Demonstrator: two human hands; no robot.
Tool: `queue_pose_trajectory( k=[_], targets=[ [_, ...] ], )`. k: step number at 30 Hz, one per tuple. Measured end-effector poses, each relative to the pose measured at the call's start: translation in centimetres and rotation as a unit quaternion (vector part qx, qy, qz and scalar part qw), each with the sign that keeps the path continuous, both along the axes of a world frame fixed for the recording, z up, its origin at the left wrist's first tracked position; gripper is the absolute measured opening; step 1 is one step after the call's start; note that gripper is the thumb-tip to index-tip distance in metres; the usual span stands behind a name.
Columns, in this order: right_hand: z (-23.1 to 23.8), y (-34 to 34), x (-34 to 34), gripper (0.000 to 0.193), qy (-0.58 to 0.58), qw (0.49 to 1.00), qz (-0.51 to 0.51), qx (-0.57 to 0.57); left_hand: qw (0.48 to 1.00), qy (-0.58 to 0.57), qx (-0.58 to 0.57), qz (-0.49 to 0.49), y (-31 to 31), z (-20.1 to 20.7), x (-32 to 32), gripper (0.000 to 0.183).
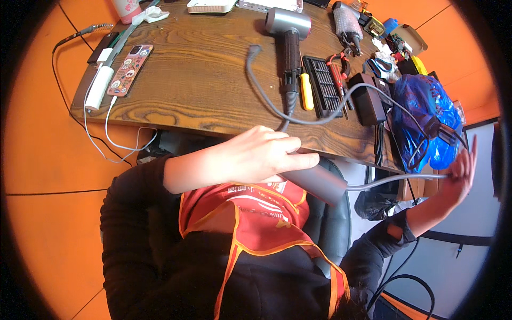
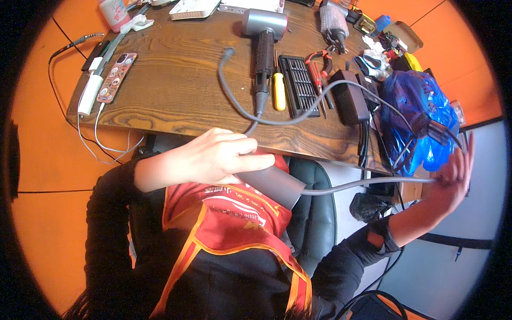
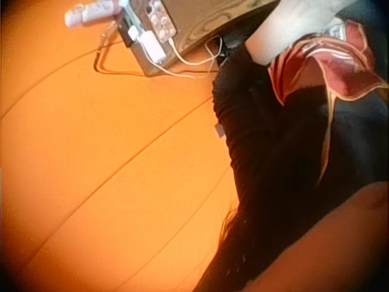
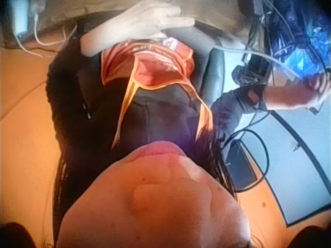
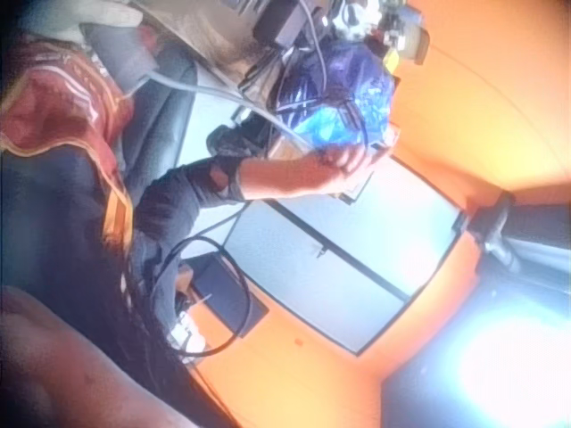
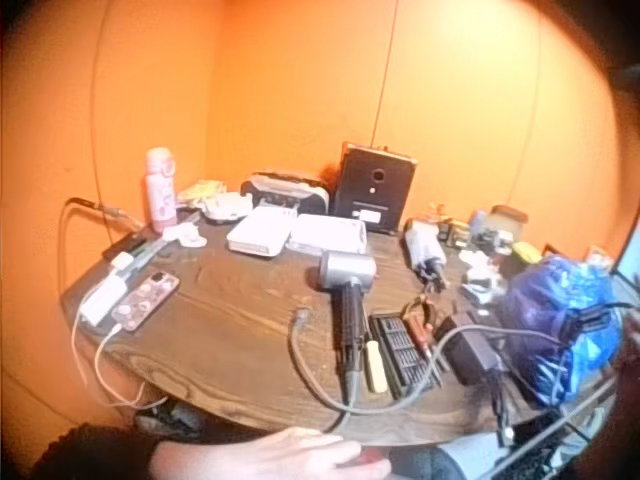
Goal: The person assembles a hair dryer by hand, attaching the power cord to the base and then screwing the pink ring attachment onto the main body. The person uses a yellow-handled screwdriver to tighten the cord connection and then secures the ring by hand.
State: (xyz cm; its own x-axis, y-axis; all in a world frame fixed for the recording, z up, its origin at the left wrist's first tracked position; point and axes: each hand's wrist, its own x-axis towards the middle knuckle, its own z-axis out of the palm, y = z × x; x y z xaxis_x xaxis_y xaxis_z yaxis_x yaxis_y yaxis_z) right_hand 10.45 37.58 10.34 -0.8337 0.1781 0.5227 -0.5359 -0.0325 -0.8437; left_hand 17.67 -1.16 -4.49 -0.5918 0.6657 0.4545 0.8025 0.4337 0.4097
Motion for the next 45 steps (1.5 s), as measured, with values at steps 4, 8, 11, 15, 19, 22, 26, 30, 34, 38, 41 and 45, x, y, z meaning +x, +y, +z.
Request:
queue_pose_trajectory(
  k=[4, 8, 11, 15, 19, 22, 26, 30, 34, 38, 41, 45],
  targets=[
    [-4.4, -4.6, -3.4, 0.037, -0.115, 0.973, -0.098, 0.172, 0.991, 0.136, 0.008, 0.000, 1.4, -2.0, -1.1, 0.043],
    [-8.0, -8.1, -4.8, 0.026, -0.188, 0.939, -0.061, 0.283, 0.978, 0.207, 0.005, 0.003, 2.7, -4.5, -1.4, 0.031],
    [-10.4, -11.3, -4.4, 0.021, -0.123, 0.898, 0.030, 0.422, 0.972, 0.235, -0.018, 0.009, 3.2, -5.8, -1.2, 0.026],
    [-12.9, -15.5, -2.5, 0.025, -0.119, 0.806, 0.057, 0.577, 0.971, 0.236, -0.027, -0.007, 3.5, -6.7, -1.2, 0.026],
    [-14.4, -18.2, -0.9, 0.028, -0.029, 0.770, 0.023, 0.636, 0.976, 0.218, -0.012, -0.021, 3.7, -7.2, -1.3, 0.027],
    [-14.6, -18.6, -0.8, 0.023, 0.003, 0.763, -0.025, 0.646, 0.977, 0.214, -0.006, -0.019, 3.8, -7.2, -1.4, 0.026],
    [-14.2, -17.8, -1.8, 0.008, 0.012, 0.883, -0.104, 0.457, 0.977, 0.213, -0.007, -0.007, 3.6, -7.2, -1.3, 0.027],
    [-14.0, -16.1, -3.5, 0.010, -0.014, 0.914, -0.223, 0.339, 0.980, 0.199, -0.011, 0.000, 3.5, -6.7, -1.3, 0.029],
    [-14.4, -13.7, -4.7, 0.013, 0.003, 0.967, -0.225, 0.117, 0.980, 0.197, -0.022, 0.010, 3.5, -6.3, -1.5, 0.029],
    [-16.1, -11.0, -5.4, 0.014, 0.015, 0.957, -0.282, 0.063, 0.979, 0.204, -0.023, 0.016, 3.5, -6.1, -1.5, 0.029],
    [-17.9, -8.4, -5.4, 0.015, -0.034, 0.956, -0.293, 0.002, 0.980, 0.188, -0.053, 0.023, 3.6, -5.8, -1.3, 0.027],
    [-19.2, -5.7, -5.6, 0.020, -0.115, 0.950, -0.284, -0.052, 0.983, 0.176, -0.042, 0.021, 3.7, -4.7, -1.3, 0.027]
  ],
)
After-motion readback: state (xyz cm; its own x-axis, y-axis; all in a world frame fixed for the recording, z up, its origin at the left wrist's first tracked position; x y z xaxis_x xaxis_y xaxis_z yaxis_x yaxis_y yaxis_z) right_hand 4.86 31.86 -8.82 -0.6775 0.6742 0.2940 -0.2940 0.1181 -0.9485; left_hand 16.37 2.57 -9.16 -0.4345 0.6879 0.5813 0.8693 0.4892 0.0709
